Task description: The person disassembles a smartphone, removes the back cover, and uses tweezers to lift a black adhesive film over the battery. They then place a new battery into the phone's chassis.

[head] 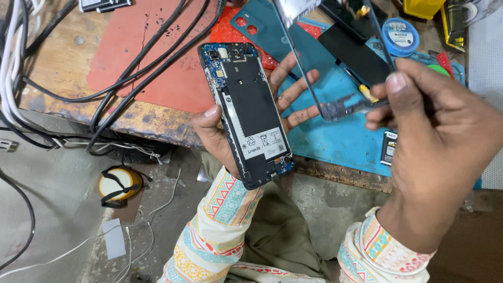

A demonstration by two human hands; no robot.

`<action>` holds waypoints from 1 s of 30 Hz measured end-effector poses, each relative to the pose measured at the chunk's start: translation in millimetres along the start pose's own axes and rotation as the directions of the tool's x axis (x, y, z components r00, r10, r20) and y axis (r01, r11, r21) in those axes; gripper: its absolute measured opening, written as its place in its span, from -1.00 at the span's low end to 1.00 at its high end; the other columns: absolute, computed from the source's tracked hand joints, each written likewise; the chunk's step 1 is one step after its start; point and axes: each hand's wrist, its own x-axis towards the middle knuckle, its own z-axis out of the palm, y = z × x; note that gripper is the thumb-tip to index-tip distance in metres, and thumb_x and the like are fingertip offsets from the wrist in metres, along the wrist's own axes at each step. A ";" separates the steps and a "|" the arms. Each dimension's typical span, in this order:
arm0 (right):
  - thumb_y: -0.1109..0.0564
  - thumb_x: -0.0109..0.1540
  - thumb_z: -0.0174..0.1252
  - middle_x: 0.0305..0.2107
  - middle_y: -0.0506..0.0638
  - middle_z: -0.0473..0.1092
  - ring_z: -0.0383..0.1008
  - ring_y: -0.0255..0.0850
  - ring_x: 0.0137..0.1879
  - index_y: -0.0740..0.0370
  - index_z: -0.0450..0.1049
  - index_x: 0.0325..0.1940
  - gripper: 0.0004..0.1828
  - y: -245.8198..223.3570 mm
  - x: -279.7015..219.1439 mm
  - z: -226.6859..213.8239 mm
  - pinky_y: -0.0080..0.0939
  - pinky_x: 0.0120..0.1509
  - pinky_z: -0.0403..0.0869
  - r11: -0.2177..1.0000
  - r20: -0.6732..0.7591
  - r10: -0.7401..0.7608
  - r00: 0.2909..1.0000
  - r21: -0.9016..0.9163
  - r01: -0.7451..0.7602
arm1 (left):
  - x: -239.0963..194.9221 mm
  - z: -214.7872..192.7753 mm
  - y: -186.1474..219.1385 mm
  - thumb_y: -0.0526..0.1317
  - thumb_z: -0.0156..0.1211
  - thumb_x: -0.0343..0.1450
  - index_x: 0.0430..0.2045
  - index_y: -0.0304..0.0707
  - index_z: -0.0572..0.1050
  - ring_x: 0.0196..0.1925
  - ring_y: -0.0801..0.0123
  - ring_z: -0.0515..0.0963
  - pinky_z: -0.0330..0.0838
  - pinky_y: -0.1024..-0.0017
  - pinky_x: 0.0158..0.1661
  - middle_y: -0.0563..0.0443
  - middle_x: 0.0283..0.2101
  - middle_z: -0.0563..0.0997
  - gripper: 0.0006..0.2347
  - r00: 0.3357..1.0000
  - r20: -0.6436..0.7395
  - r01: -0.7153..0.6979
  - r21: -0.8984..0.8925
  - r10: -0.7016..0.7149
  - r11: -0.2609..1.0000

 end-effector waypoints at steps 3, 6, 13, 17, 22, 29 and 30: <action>0.21 0.46 0.23 -0.28 0.09 0.54 0.56 -0.31 -0.31 0.41 0.54 0.10 -0.80 -4.3 18.8 13.4 -0.33 -0.19 0.59 0.994 0.102 -0.089 0.991 0.077 0.082 | -1.7 -3.5 -4.4 0.17 -0.03 0.42 0.34 -0.32 0.28 0.45 -0.18 0.29 0.26 -0.32 0.29 -0.32 0.47 0.19 -0.34 0.996 -0.056 -0.074 -0.073 0.070 0.995; 0.15 0.51 0.17 -0.25 0.05 0.53 0.56 -0.33 -0.32 0.40 0.55 0.05 -0.79 5.2 40.2 36.6 -0.35 -0.19 0.61 0.973 0.336 -0.174 0.926 0.206 0.109 | -6.5 -6.4 -6.1 0.11 -0.10 0.49 0.36 -0.40 0.28 0.26 -0.11 0.47 0.39 -0.24 0.21 -0.34 0.33 0.37 -0.38 0.977 -0.151 -0.160 -0.072 0.148 0.984; 0.03 0.41 0.03 -0.36 -0.02 0.58 0.64 -0.30 -0.30 0.31 0.56 -0.17 -0.69 52.6 104.6 179.0 -0.29 -0.24 0.66 0.970 0.683 -0.090 0.725 0.225 -0.092 | -11.0 -13.6 -6.6 0.08 -0.14 0.56 0.24 -0.51 0.37 0.10 0.02 0.60 0.54 0.05 0.09 -0.31 0.17 0.55 -0.44 0.974 -0.156 -0.168 -0.024 0.162 0.985; 0.01 0.33 0.07 -0.26 0.12 0.58 0.78 -0.08 -0.22 0.41 0.48 -0.08 -0.65 76.7 114.9 256.2 -0.11 -0.15 0.74 0.859 0.808 0.033 0.589 0.278 -0.430 | -6.5 -14.5 -7.4 -0.02 -0.15 0.67 0.10 -0.47 0.37 0.08 0.12 0.62 0.49 0.18 0.19 -0.22 0.09 0.56 -0.61 0.932 -0.308 -0.256 -0.177 0.194 0.950; 0.05 0.30 0.05 -0.23 0.36 0.57 0.77 0.12 -0.24 0.51 0.43 -0.04 -0.61 69.8 79.6 309.1 -0.07 -0.25 0.71 0.752 0.805 0.227 0.549 0.213 -0.624 | -1.2 -17.2 -6.3 -0.01 -0.12 0.54 0.15 -0.48 0.42 0.17 0.08 0.59 0.42 0.12 0.29 -0.23 0.16 0.57 -0.54 0.919 -0.361 -0.204 -0.092 0.158 0.975; -0.04 0.40 -0.13 -0.53 0.20 0.59 0.69 0.02 -0.41 0.36 0.47 -0.07 -0.58 -12.6 50.2 286.6 -0.11 -0.41 0.65 0.964 0.816 0.266 0.513 -0.218 -0.152 | -4.0 -28.8 -14.2 -0.03 -0.22 0.61 0.15 -0.62 0.39 0.23 0.10 0.55 0.39 0.20 0.34 -0.32 0.17 0.55 -0.52 0.947 -0.205 -0.241 0.058 0.248 0.969; -0.12 0.41 -0.16 -0.54 0.05 0.58 0.68 -0.12 -0.42 0.27 0.50 -0.11 -0.55 -22.9 55.6 265.7 -0.16 -0.45 0.58 0.967 0.814 0.235 0.531 -0.252 -0.042 | -4.2 -28.5 -14.2 -0.07 -0.27 0.62 0.16 -0.64 0.35 0.21 0.07 0.52 0.39 0.18 0.31 -0.34 0.17 0.51 -0.54 0.944 -0.217 -0.251 0.008 0.246 0.968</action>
